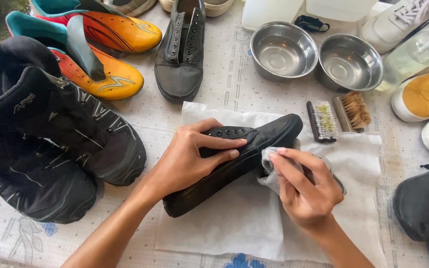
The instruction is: The person scrubs a black shoe with a brush and wipes it with a cloth. They rotate the shoe to clean the sole and sides, then wipe the upper again. The shoe is handled one at a time on a table with other shoes and cleaning supplies nearby.
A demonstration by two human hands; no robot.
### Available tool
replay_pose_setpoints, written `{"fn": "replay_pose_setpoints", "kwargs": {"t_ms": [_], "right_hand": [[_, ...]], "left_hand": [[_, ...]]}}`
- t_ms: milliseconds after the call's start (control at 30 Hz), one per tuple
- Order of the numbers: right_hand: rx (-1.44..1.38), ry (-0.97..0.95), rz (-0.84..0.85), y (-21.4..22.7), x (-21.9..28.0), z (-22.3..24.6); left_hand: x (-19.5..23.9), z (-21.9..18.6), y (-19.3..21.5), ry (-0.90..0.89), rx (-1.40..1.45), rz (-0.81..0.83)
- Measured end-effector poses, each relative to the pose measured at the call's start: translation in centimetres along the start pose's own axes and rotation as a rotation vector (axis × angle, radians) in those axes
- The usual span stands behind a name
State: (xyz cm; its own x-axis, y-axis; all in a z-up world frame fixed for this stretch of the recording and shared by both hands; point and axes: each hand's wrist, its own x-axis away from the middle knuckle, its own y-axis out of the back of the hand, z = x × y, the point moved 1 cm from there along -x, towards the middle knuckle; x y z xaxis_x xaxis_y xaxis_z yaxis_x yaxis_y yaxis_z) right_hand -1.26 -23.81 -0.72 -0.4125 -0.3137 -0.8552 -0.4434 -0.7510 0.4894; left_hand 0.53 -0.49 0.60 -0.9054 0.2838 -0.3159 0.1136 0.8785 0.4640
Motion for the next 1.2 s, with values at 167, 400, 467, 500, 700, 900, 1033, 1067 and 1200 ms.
{"fn": "replay_pose_setpoints", "kwargs": {"t_ms": [167, 400, 467, 500, 700, 900, 1033, 1067, 1200], "right_hand": [[0.078, 0.09, 0.156, -0.3, -1.1, 1.1], [0.214, 0.329, 0.313, 1.2, -2.6, 1.7], [0.162, 0.313, 0.311, 1.4, -2.5, 2.2], [0.106, 0.297, 0.316, 1.5, -2.4, 2.4], [0.081, 0.131, 0.093, 1.4, -1.3, 1.3], [0.29, 0.231, 0.245, 0.4, -2.2, 1.8], [0.416, 0.324, 0.271, 0.5, -2.4, 3.2], [0.372, 0.306, 0.26, 0.6, -2.4, 3.5], [0.246, 0.29, 0.261, 0.9, -2.0, 3.7]], "left_hand": [[-0.1, 0.7, 0.1, -0.019, 0.004, -0.022], [-0.2, 0.4, 0.1, -0.017, 0.001, -0.025], [-0.2, 0.5, 0.1, -0.018, 0.0, -0.023], [-0.1, 0.6, 0.1, -0.013, 0.003, -0.022], [-0.1, 0.4, 0.2, -0.03, 0.001, -0.021], [-0.1, 0.3, 0.1, -0.012, -0.001, -0.026], [0.0, 0.3, 0.0, 0.003, 0.013, -0.008], [0.0, 0.4, 0.0, 0.0, 0.018, -0.005], [0.0, 0.3, 0.0, 0.028, 0.014, -0.007]]}}
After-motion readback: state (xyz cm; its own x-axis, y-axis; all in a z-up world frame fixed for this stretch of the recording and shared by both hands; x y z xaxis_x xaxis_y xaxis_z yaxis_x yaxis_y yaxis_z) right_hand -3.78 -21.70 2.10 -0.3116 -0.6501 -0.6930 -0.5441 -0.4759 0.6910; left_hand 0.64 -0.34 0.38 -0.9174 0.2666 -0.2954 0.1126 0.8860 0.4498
